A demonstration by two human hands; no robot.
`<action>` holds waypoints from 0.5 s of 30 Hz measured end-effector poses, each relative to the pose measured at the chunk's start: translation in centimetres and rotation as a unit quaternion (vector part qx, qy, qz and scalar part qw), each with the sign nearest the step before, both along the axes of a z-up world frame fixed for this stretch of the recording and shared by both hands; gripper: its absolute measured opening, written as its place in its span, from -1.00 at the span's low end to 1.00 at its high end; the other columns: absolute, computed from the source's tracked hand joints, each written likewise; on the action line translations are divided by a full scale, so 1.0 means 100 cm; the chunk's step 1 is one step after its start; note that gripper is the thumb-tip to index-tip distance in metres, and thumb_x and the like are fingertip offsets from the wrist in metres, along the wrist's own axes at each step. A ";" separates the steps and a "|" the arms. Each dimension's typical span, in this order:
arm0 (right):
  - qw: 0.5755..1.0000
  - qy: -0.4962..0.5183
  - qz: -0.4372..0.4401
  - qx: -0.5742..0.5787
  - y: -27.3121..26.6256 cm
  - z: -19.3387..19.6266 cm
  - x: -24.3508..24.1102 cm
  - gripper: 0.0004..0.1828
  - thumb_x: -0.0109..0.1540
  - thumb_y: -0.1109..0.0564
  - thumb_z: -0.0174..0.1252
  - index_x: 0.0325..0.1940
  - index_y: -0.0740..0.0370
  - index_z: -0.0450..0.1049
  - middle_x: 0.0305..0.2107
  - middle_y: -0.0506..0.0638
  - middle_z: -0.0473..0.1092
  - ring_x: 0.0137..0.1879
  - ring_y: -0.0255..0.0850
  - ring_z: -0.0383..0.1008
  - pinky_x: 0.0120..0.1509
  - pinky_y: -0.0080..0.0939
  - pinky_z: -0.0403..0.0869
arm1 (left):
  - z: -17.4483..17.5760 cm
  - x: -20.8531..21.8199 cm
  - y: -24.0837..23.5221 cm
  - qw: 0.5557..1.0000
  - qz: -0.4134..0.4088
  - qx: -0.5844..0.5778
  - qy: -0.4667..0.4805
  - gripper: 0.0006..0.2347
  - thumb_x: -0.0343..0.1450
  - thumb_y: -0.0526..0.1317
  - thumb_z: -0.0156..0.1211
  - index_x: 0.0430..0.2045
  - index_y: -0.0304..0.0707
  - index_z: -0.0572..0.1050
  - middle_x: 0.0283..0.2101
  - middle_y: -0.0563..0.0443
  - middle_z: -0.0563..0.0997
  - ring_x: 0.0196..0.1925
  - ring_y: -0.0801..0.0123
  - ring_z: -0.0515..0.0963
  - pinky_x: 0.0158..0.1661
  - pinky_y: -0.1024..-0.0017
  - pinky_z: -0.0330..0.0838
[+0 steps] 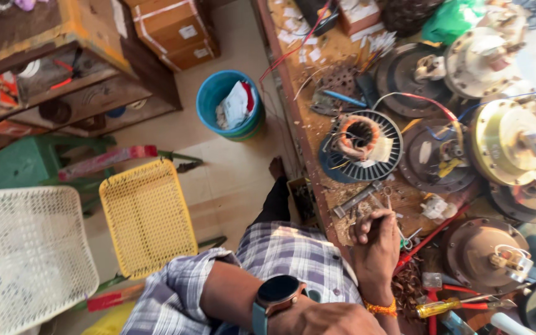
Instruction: The person strips insulation from wires using pliers and twists them together by hand. The person then connects the wires to a motor stator assembly on a cluttered workbench.
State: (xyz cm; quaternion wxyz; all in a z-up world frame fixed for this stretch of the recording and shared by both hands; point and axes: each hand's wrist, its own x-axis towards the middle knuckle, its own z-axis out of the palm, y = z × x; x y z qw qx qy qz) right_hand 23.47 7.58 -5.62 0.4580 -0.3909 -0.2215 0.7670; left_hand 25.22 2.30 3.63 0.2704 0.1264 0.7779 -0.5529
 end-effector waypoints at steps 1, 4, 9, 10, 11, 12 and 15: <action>1.000 0.003 -0.004 0.011 0.000 0.001 -0.001 -0.68 0.54 -0.05 -0.17 -0.11 0.22 0.31 -0.45 -0.04 0.25 -0.42 -0.31 0.19 -0.29 -0.25 0.27 | 0.001 0.001 0.002 0.999 -0.026 -0.040 0.017 -0.68 0.41 -0.22 0.02 -0.14 -0.56 0.58 -0.11 -0.34 0.64 -0.08 -0.01 0.62 -0.16 -0.04 0.35; 0.999 -0.002 -0.012 0.036 -0.004 0.004 0.001 -0.67 0.54 -0.04 -0.17 -0.11 0.25 0.31 -0.45 -0.04 0.25 -0.41 -0.31 0.19 -0.28 -0.25 0.29 | -0.005 0.002 -0.007 0.999 -0.029 0.009 0.035 -0.65 0.39 -0.24 0.00 -0.06 -0.51 0.59 -0.11 -0.31 0.64 -0.11 0.04 0.63 -0.16 0.07 0.38; 0.998 0.004 -0.023 0.056 -0.006 0.006 0.005 -0.66 0.55 -0.03 -0.17 -0.11 0.26 0.31 -0.47 -0.04 0.24 -0.40 -0.31 0.19 -0.27 -0.27 0.29 | 0.008 0.005 -0.019 0.994 -0.072 0.062 0.058 -0.75 0.41 -0.27 0.04 -0.27 -0.47 0.64 -0.25 -0.26 0.65 -0.23 0.18 0.62 -0.15 0.24 0.42; 0.998 0.003 -0.024 0.058 -0.006 0.005 0.006 -0.67 0.55 -0.03 -0.16 -0.11 0.26 0.31 -0.47 -0.03 0.24 -0.40 -0.31 0.19 -0.27 -0.26 0.29 | 0.021 0.001 -0.015 0.993 -0.054 0.092 0.053 -0.77 0.40 -0.27 0.04 -0.31 -0.45 0.65 -0.29 -0.23 0.65 -0.25 0.18 0.63 -0.16 0.26 0.43; 0.998 0.002 -0.025 0.060 -0.006 0.004 0.006 -0.67 0.54 -0.03 -0.16 -0.11 0.25 0.31 -0.47 -0.03 0.25 -0.40 -0.30 0.19 -0.27 -0.26 0.29 | 0.035 -0.007 -0.013 0.990 -0.055 0.124 0.048 -0.77 0.38 -0.27 0.07 -0.31 -0.46 0.65 -0.28 -0.21 0.64 -0.24 0.21 0.63 -0.17 0.28 0.44; 0.998 -0.016 -0.033 0.041 -0.006 0.001 0.004 -0.69 0.53 -0.02 -0.14 -0.11 0.24 0.30 -0.47 -0.04 0.24 -0.39 -0.31 0.20 -0.29 -0.29 0.27 | 0.049 -0.023 -0.011 0.980 -0.051 0.190 0.022 -0.78 0.40 -0.27 0.07 -0.30 -0.45 0.63 -0.29 -0.19 0.63 -0.26 0.23 0.61 -0.19 0.30 0.42; 0.995 -0.084 -0.052 0.020 -0.008 0.012 0.041 -0.73 0.52 0.00 -0.09 -0.11 0.25 0.31 -0.46 -0.05 0.24 -0.36 -0.32 0.21 -0.32 -0.33 0.24 | 0.059 -0.081 -0.009 0.717 0.122 0.637 -0.257 -0.82 0.46 -0.27 0.06 -0.27 -0.42 0.59 -0.32 -0.14 0.60 -0.34 0.31 0.56 -0.27 0.37 0.39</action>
